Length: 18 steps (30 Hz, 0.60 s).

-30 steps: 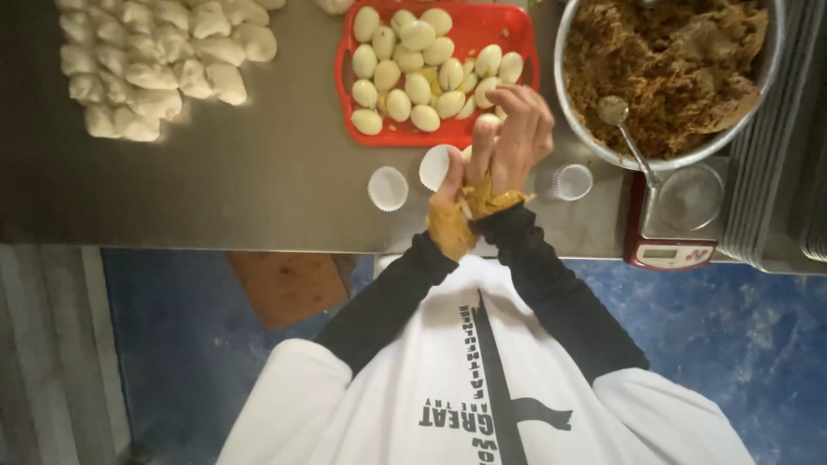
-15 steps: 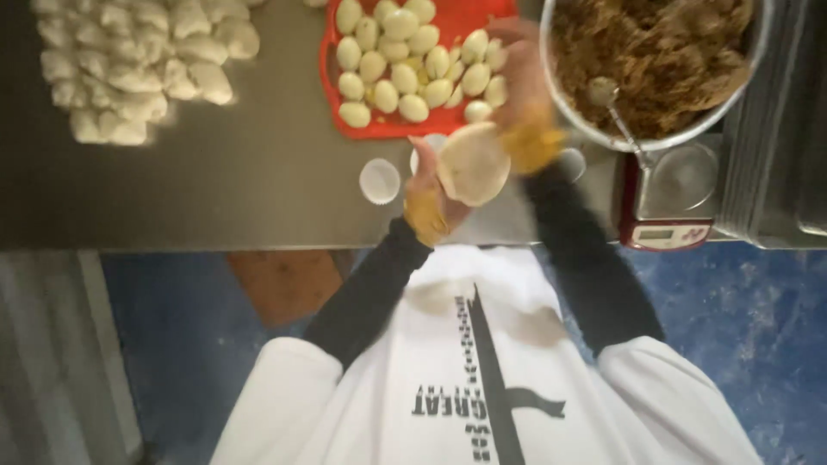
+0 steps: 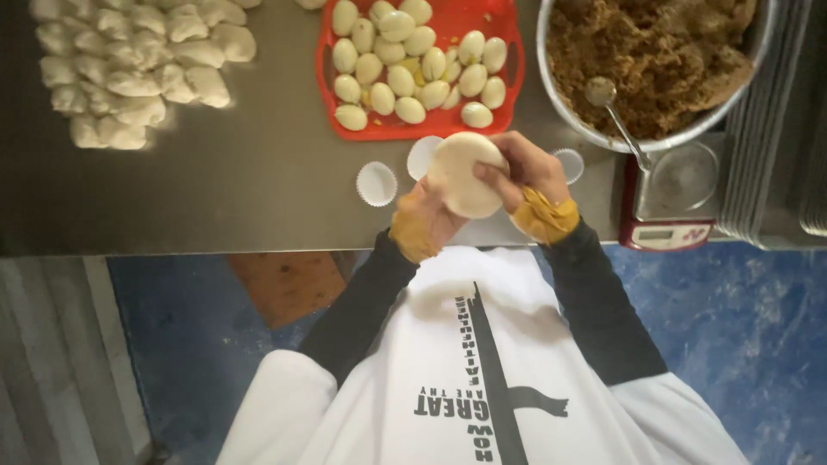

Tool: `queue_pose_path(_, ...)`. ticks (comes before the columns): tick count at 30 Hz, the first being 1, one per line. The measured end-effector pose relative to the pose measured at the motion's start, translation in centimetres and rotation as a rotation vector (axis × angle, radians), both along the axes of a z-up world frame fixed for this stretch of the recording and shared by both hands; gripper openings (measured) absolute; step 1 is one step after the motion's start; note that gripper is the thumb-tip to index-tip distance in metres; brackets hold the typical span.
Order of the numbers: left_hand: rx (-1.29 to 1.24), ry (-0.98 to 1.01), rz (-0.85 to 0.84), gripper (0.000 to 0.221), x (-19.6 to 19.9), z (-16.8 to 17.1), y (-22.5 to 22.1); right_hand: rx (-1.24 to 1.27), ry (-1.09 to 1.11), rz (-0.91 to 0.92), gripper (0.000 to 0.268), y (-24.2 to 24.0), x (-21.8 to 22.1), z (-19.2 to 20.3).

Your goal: Stuffing and shaping dough to make dumplings or buns.

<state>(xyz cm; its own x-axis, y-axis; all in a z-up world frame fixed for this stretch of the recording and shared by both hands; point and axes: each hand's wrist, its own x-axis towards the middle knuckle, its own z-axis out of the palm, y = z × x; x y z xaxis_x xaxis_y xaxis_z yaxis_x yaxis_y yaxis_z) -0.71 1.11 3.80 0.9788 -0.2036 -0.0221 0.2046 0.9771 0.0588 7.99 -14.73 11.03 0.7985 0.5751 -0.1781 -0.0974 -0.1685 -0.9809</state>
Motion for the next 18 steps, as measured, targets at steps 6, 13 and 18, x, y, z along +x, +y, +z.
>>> queue_pose_path(6,0.417,0.439,0.094,0.036,0.1,-2.3,-2.3,-0.265,-0.316,-0.084,0.03,-2.5,0.9,-1.8)
queue_pose_path(13,0.634,0.54,0.126,0.038,-1.3,-2.6,-0.4,-0.879,-0.851,-0.234,0.04,-15.2,6.3,-9.5)
queue_pose_path(18,0.749,0.546,0.095,0.038,-1.8,-3.9,0.7,-1.071,-0.918,-0.168,0.043,-20.0,7.7,-13.4)
